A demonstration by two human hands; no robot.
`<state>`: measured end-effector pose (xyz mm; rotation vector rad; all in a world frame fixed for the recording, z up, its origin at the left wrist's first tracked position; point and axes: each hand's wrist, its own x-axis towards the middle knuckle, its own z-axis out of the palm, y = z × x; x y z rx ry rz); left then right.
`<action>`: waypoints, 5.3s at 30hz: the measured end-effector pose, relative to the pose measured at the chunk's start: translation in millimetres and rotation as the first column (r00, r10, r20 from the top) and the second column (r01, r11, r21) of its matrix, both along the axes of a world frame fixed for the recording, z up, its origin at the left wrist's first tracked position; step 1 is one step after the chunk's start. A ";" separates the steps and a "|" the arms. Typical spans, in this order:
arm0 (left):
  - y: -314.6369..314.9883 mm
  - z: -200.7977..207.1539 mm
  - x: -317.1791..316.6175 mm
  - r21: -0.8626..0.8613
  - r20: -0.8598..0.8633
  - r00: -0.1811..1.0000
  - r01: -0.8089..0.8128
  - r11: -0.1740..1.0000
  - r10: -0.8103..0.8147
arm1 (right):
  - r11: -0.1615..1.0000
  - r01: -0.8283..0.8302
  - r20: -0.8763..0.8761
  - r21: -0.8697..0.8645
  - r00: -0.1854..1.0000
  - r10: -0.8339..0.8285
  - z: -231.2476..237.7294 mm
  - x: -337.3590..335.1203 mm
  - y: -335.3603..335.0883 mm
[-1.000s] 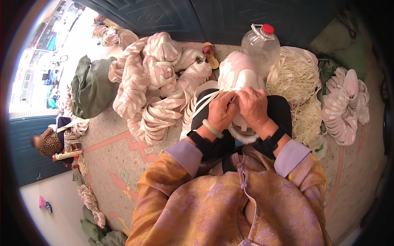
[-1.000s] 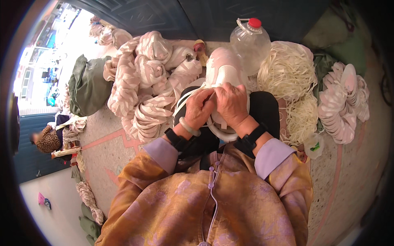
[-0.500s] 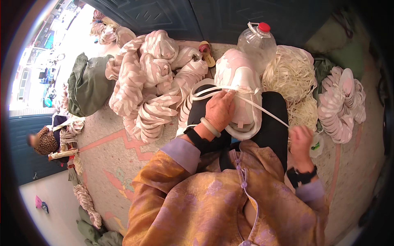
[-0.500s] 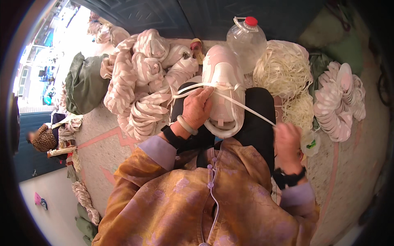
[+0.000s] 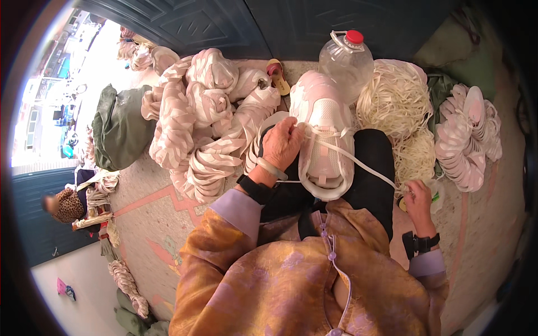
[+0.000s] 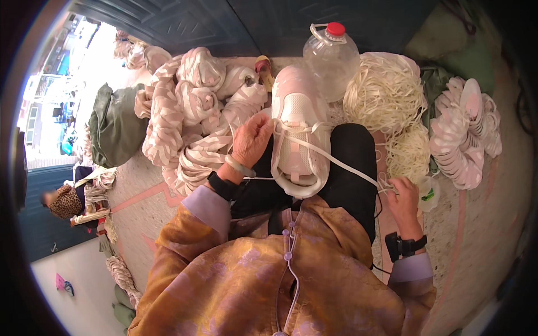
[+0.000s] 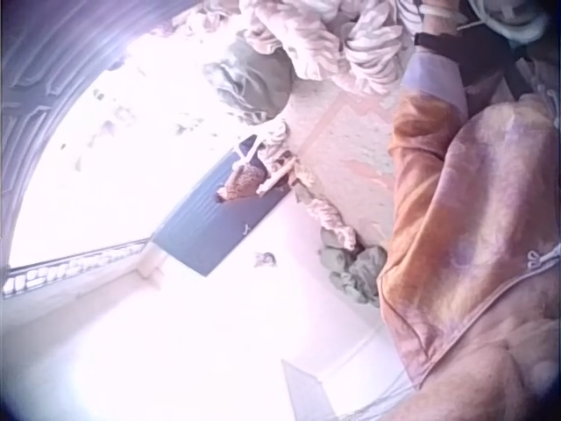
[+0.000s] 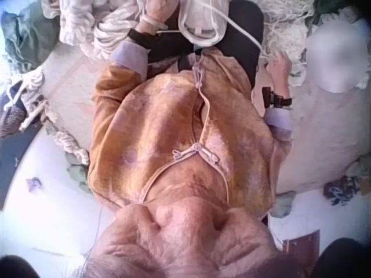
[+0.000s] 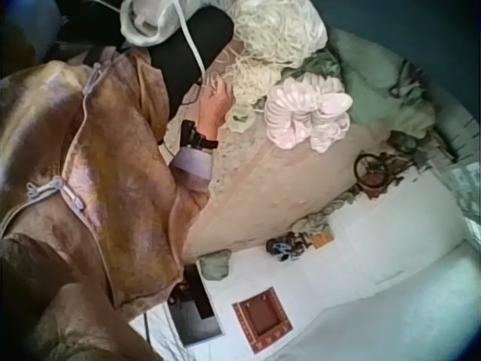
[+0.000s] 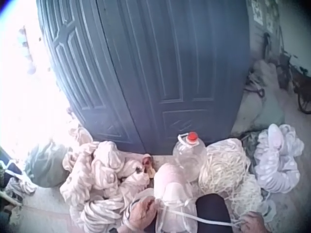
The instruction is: The recorder is lacing a white shoe while sitting on the floor among piles of shoe components.
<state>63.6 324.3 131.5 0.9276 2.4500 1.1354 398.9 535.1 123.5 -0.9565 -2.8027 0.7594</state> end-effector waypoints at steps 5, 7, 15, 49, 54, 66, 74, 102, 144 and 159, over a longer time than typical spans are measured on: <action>-0.9 -16.8 -13.3 0.099 0.361 0.930 0.039 0.994 -0.073 | 0.946 -0.261 -0.304 0.194 0.900 0.311 37.6 -88.1 -22.9; -2.1 -15.1 -12.9 0.199 0.489 0.868 -0.011 0.980 -0.090 | 0.919 -0.321 -0.358 0.230 0.850 0.387 39.8 -110.9 -30.5; -9.5 15.1 -9.5 0.616 0.712 0.510 -0.124 0.778 -0.482 | 0.923 -0.378 -0.354 0.072 0.856 0.378 38.1 -141.9 -50.6; -41.7 27.8 49.2 -0.225 -0.404 0.858 0.245 0.943 -0.319 | 0.930 -0.304 -0.319 0.207 0.878 0.358 52.9 -113.5 -62.8; -43.4 16.3 49.3 -0.072 -0.371 0.897 0.230 0.971 -0.240 | 0.866 -0.379 -0.180 0.327 0.875 0.450 42.8 -147.8 -82.0; -20.9 9.7 26.1 -0.096 -0.303 0.939 0.140 0.986 -0.162 | 0.883 -0.363 -0.222 0.298 0.873 0.434 25.0 -183.0 -63.0; -26.3 29.6 18.2 -0.038 -0.241 0.956 0.164 0.986 -0.169 | 0.922 -0.328 -0.357 0.205 0.852 0.383 22.5 -186.2 -57.2; 52.3 27.9 32.3 -0.185 -0.481 0.848 0.150 0.971 -0.223 | 0.969 -0.243 -0.288 0.049 0.925 0.247 33.3 -202.0 -53.5; -338.5 -36.0 -42.7 -0.793 -0.509 0.849 -0.526 0.308 0.139 | 0.976 -0.114 -0.514 -0.187 0.858 0.001 -8.8 -180.8 -55.0; -19.0 15.3 7.2 -0.103 -0.258 0.927 0.255 0.961 -0.273 | 0.888 -0.245 -0.580 -0.390 0.814 -0.030 11.9 -193.5 -40.9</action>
